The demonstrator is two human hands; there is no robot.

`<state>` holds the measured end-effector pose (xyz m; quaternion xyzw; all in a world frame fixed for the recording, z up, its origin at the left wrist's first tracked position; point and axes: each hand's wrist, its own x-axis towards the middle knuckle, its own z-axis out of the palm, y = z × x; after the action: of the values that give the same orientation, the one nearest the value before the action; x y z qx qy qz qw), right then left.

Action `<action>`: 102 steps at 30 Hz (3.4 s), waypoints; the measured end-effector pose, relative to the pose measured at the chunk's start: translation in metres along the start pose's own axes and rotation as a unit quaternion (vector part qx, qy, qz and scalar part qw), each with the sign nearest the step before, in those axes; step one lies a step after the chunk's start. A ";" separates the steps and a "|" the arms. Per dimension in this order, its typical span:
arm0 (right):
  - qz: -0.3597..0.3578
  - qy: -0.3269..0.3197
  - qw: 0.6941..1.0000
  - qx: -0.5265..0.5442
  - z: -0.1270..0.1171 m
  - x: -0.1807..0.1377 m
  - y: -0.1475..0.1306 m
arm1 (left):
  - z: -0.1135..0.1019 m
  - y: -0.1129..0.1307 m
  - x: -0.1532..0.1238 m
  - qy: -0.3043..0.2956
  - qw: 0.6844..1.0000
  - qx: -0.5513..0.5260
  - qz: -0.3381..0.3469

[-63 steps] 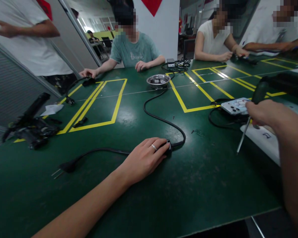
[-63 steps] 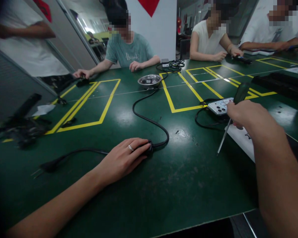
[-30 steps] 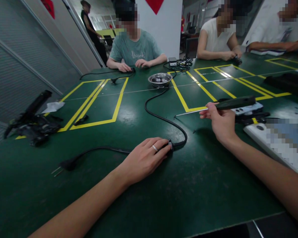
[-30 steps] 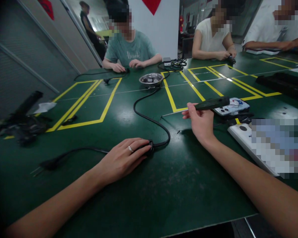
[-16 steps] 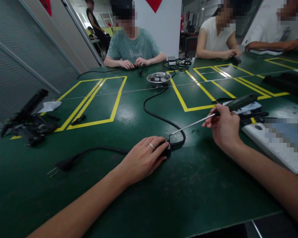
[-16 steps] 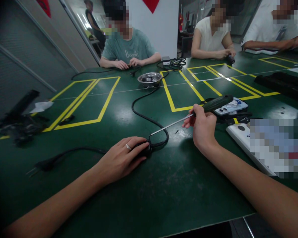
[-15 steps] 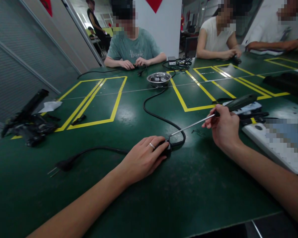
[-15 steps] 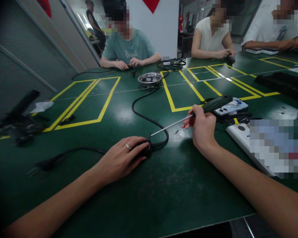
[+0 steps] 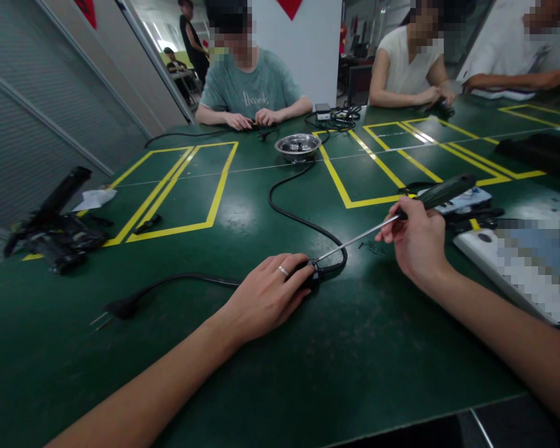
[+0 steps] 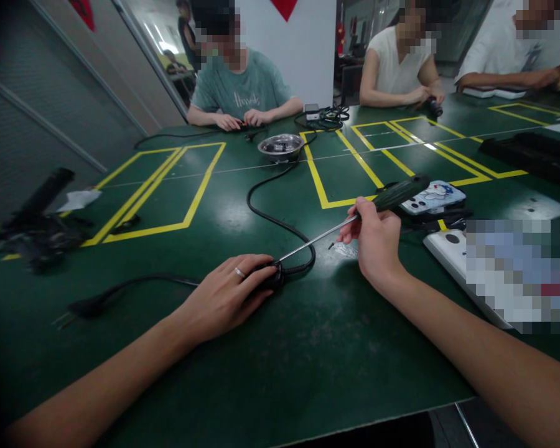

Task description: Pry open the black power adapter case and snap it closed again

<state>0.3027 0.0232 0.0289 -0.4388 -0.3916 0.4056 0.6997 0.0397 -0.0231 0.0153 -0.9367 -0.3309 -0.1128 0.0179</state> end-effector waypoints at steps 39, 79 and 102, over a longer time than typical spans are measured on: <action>-0.045 -0.004 0.998 -0.034 -0.002 -0.004 -0.001 | 0.001 -0.002 0.001 0.013 0.999 -0.051 -0.007; -0.009 0.007 1.000 -0.023 -0.002 0.000 -0.002 | 0.002 -0.003 0.003 -0.025 0.997 -0.071 -0.008; -0.018 -0.026 0.999 -0.011 -0.002 -0.002 -0.004 | 0.003 -0.004 0.002 -0.012 0.994 -0.106 -0.036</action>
<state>0.3047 0.0195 0.0317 -0.4286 -0.4214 0.3999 0.6919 0.0393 -0.0188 0.0125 -0.9219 -0.3512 -0.1368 -0.0896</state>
